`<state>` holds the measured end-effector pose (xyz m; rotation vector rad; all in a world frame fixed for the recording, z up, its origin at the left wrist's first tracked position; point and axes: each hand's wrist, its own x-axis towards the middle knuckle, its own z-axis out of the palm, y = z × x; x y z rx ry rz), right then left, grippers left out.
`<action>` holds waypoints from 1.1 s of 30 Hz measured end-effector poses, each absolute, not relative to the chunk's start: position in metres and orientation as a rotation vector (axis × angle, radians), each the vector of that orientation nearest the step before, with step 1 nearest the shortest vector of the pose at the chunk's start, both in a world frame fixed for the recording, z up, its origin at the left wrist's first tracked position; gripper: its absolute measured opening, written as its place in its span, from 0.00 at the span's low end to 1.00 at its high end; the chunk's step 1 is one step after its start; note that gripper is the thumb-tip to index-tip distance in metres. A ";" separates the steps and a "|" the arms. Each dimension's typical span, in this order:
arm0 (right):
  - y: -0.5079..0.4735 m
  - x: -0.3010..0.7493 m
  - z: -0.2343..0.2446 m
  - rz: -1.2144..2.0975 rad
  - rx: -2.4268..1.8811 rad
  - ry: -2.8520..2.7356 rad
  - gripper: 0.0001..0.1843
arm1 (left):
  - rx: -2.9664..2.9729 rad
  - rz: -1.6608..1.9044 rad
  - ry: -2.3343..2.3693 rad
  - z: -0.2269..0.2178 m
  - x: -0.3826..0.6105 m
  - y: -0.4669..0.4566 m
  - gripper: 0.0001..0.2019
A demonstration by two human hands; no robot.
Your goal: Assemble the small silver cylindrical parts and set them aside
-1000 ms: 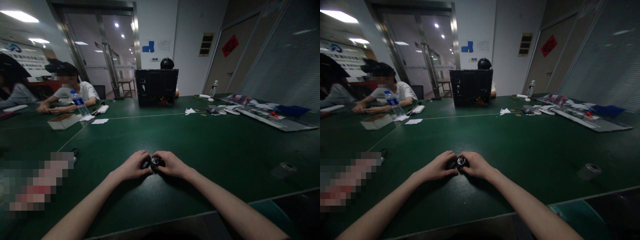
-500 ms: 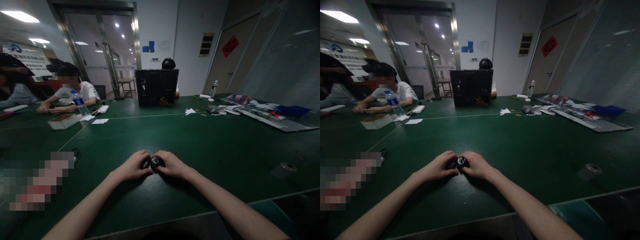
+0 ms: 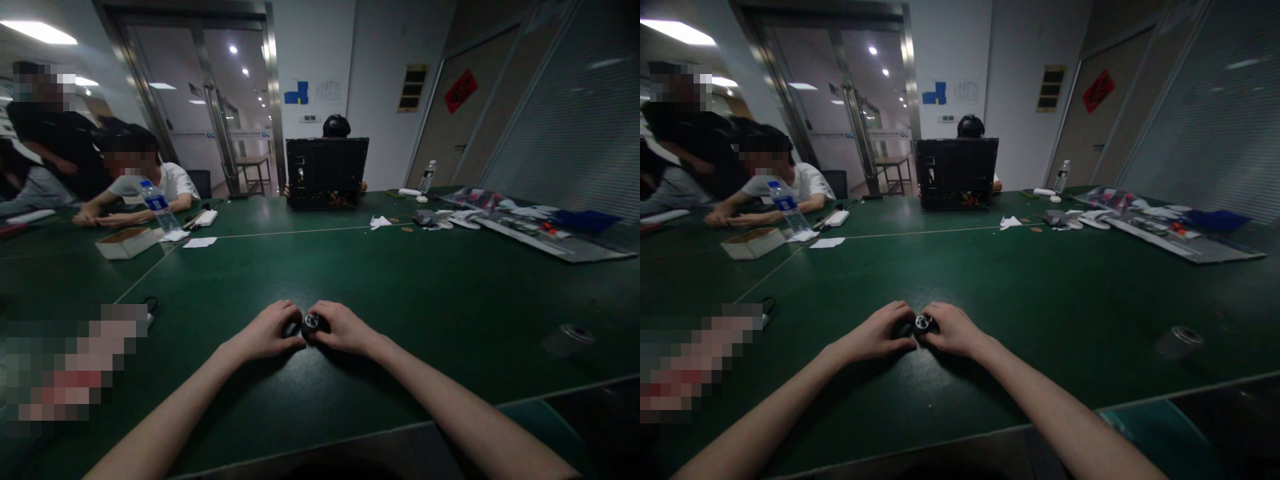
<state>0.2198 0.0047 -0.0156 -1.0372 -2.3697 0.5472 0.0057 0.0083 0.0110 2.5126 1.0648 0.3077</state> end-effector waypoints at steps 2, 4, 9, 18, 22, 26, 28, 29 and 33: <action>0.004 0.220 -0.015 0.545 -1.042 -2.370 0.14 | 2.513 0.311 1.063 0.010 0.006 0.008 0.18; 0.004 0.220 -0.015 0.539 -1.043 -2.372 0.14 | 2.509 0.309 1.067 0.010 0.006 0.008 0.18; 0.003 0.221 -0.015 0.551 -1.059 -2.363 0.15 | 2.511 0.314 1.076 0.012 0.006 0.007 0.18; 0.003 0.219 -0.014 0.580 -1.063 -2.344 0.14 | 2.526 0.318 1.073 0.013 0.006 0.007 0.16; 0.003 0.219 -0.015 0.556 -1.035 -2.347 0.13 | 2.546 0.349 1.055 0.010 0.006 0.007 0.14; 0.003 0.219 -0.014 0.597 -1.017 -2.349 0.13 | 2.539 0.398 1.033 0.009 0.007 0.006 0.12; 0.003 0.219 -0.015 0.615 -1.013 -2.336 0.15 | 2.533 0.410 1.028 0.011 0.007 0.005 0.12; 0.003 0.219 -0.015 0.624 -1.012 -2.329 0.16 | 2.530 0.411 1.026 0.012 0.008 0.004 0.12; 0.003 0.219 -0.017 0.648 -0.998 -2.326 0.18 | 2.531 0.395 1.023 0.016 0.009 0.003 0.11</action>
